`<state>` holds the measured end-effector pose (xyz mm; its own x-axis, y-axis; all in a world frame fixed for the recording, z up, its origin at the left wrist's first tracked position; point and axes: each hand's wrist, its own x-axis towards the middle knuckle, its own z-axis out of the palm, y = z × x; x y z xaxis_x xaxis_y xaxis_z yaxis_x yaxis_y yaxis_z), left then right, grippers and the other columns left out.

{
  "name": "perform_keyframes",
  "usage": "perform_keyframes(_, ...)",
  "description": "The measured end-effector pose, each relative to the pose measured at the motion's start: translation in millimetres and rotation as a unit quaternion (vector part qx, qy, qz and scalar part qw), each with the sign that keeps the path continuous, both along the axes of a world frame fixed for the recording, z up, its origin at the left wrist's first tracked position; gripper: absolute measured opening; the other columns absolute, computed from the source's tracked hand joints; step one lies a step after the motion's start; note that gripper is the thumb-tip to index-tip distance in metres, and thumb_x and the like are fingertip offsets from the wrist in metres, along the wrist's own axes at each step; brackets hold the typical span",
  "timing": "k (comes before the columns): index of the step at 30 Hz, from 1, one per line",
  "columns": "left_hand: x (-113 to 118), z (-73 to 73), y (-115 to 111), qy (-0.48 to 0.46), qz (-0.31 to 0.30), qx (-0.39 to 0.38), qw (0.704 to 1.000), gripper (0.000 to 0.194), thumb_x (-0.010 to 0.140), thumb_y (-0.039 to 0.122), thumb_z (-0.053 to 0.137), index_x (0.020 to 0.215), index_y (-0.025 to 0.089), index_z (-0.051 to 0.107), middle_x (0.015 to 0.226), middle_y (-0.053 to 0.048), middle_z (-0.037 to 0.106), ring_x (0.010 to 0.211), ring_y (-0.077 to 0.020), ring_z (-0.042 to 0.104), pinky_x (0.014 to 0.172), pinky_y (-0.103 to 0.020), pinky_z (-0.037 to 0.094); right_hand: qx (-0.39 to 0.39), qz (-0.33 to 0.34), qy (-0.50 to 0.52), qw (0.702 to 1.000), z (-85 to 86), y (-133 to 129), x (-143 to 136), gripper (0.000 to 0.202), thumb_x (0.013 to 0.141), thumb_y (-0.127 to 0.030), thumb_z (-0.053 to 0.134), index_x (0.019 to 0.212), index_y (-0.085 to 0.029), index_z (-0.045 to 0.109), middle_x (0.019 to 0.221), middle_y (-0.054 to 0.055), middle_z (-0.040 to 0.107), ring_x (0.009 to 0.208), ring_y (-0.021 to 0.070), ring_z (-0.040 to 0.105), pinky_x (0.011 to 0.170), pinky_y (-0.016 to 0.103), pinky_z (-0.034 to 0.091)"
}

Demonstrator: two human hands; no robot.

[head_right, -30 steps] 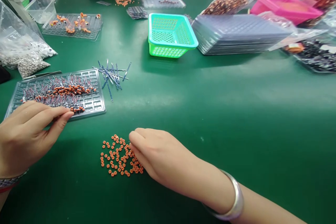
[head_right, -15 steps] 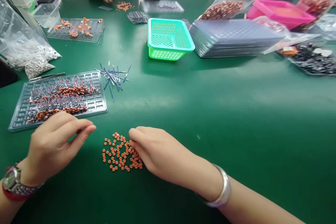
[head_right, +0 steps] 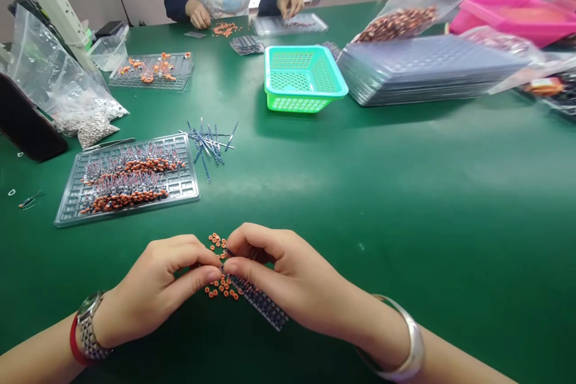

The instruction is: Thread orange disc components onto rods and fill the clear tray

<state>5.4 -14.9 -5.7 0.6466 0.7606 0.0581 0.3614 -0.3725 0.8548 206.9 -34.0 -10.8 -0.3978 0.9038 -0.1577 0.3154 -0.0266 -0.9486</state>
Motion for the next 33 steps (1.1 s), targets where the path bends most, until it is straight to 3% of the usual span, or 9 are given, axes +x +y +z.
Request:
perform_keyframes(6,-2,4.4,-3,0.013,-0.012,0.074,0.997,0.011,0.088,0.017,0.055,0.084,0.019,0.065,0.076,0.0,0.064,0.069,-0.0109,0.058,0.063,-0.021,0.047,-0.125,0.037,0.15,0.98,-3.2,3,4,0.033,0.08,-0.051,0.067,0.08,-0.018,0.062,0.072,0.002,0.059,0.063,0.0133,0.053,0.057,0.023,0.045)
perform_keyframes(9,-13,9.5,6,0.062,0.01,0.166,0.984,0.012,0.09,0.02,0.053,0.086,0.017,0.064,0.076,-0.001,0.063,0.071,-0.0115,0.058,0.065,-0.022,0.047,-0.136,-0.024,0.167,0.976,-5.6,9,13,0.035,0.077,-0.053,0.07,0.082,-0.019,0.061,0.071,-0.001,0.056,0.06,0.0108,0.049,0.053,0.021,0.042)
perform_keyframes(11,-28,12.1,19,0.122,0.058,0.275,0.952,0.014,0.091,0.022,0.051,0.087,0.016,0.063,0.079,-0.002,0.064,0.075,-0.0141,0.059,0.07,-0.026,0.047,-0.133,-0.091,0.157,0.974,-7.7,15,21,0.034,0.077,-0.052,0.07,0.084,-0.021,0.059,0.069,-0.003,0.052,0.057,0.0096,0.045,0.05,0.019,0.039)
perform_keyframes(13,-45,12.5,34,0.211,0.117,0.378,0.894,0.018,0.092,0.024,0.048,0.087,0.015,0.063,0.081,-0.005,0.063,0.077,-0.0184,0.058,0.073,-0.033,0.047,-0.147,-0.127,0.138,0.971,-10.4,21,28,0.035,0.077,-0.053,0.07,0.085,-0.021,0.058,0.07,-0.003,0.049,0.057,0.0092,0.042,0.048,0.018,0.036)
perform_keyframes(16,-66,9.4,55,0.333,0.149,0.447,0.817,0.022,0.093,0.026,0.045,0.084,0.014,0.063,0.077,-0.007,0.061,0.075,-0.0231,0.056,0.07,-0.037,0.045,-0.184,-0.124,0.11,0.969,-14.9,27,35,0.038,0.075,-0.055,0.07,0.086,-0.021,0.057,0.072,-0.004,0.047,0.057,0.0089,0.039,0.049,0.019,0.034)
perform_keyframes(19,-75,5.9,64,0.393,0.14,0.478,0.773,0.023,0.092,0.026,0.045,0.081,0.016,0.062,0.075,-0.007,0.059,0.073,-0.0242,0.054,0.068,-0.037,0.044,-0.2,-0.102,0.086,0.971,-18.5,29,36,0.042,0.074,-0.058,0.069,0.087,-0.02,0.057,0.071,-0.004,0.046,0.057,0.0092,0.039,0.05,0.02,0.035)
perform_keyframes(26,-76,5.3,66,0.378,0.143,0.5,0.766,0.019,0.09,0.028,0.05,0.08,0.017,0.062,0.074,-0.006,0.059,0.072,-0.0228,0.053,0.068,-0.036,0.044,-0.059,-0.019,-0.096,0.993,-21.1,23,30,0.031,0.085,-0.049,0.055,0.084,-0.018,0.058,0.074,0.002,0.059,0.066,0.0157,0.051,0.061,0.027,0.041)
perform_keyframes(33,-75,8.8,62,0.307,0.153,0.539,0.769,0.01,0.086,0.026,0.059,0.082,0.017,0.062,0.072,-0.004,0.062,0.07,-0.0217,0.054,0.068,-0.035,0.044,0.029,0.016,-0.197,0.98,-19.9,20,23,0.022,0.088,-0.037,0.047,0.076,-0.02,0.054,0.062,-0.001,0.055,0.054,0.0129,0.045,0.05,0.024,0.036)
